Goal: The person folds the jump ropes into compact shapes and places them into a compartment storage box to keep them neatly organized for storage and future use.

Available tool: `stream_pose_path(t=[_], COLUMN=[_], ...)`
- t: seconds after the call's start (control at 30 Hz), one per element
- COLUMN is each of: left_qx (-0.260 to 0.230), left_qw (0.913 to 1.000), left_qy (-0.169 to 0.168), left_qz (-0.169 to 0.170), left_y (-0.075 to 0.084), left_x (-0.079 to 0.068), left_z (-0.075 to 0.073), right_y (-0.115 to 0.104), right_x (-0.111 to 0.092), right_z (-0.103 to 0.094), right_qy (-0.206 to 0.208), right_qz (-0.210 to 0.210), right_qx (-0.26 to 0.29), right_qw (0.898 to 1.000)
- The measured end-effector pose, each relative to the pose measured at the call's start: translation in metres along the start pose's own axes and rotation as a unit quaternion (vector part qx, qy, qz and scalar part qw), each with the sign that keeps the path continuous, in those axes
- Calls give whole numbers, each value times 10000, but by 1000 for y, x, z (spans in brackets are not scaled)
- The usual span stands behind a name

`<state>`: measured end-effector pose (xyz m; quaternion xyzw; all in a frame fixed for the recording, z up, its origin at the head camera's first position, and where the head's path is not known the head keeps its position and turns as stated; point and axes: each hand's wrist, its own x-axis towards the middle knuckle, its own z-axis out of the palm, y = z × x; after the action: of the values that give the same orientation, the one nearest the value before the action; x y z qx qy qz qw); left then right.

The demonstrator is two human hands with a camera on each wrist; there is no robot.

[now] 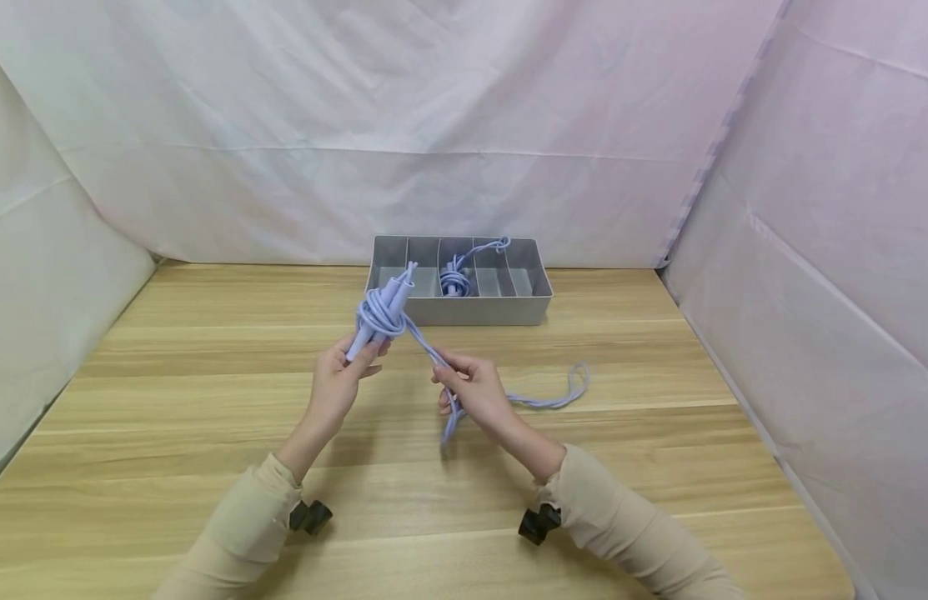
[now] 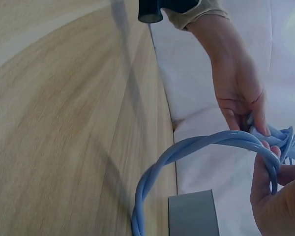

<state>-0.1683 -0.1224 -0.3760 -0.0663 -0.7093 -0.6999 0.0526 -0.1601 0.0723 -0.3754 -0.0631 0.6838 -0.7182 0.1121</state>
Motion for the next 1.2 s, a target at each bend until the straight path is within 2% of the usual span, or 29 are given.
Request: stream_pose_path(t=[0.2,0.63,0.8,0.9,0.97,1.07,1.13,1.2], left_qx=[22,51,292,512,804,1549,2191,2828], left_qw=[9995,9927,9897,9884,9867,9785,9667,9509], left_qy=[310,1203,1402,1432,1412,1362,1323,1256], left_qz=[1,25,-33,-52,-65,-64,-48,18], left_y=[0,0,-1,-2,-2,-3,-3,-3], left_x=[0,3,3,2,1,0,0,-1], left_z=[-1,-2,-5,-7,-9,-11,-14,-16], right_y=[-6,-4,-8,-10,-12,-17,-21,-26], right_x=[-7,-20,-24,-24,-25,-27,-28,-31], right_z=[1,5,1,-3,-6,-9,-10,-11], right_qy=[-163,-583,-633,-753,-883,-1046,-1107,-1137], right_qz=[334,681,516,174,-81,-519,-835,-1244], right_qx=[-6,16,-172,-688,-1180,-2063,-2655,-3240], right_qw=[9993,9960,9965,9946,9890,9715,9541,9309])
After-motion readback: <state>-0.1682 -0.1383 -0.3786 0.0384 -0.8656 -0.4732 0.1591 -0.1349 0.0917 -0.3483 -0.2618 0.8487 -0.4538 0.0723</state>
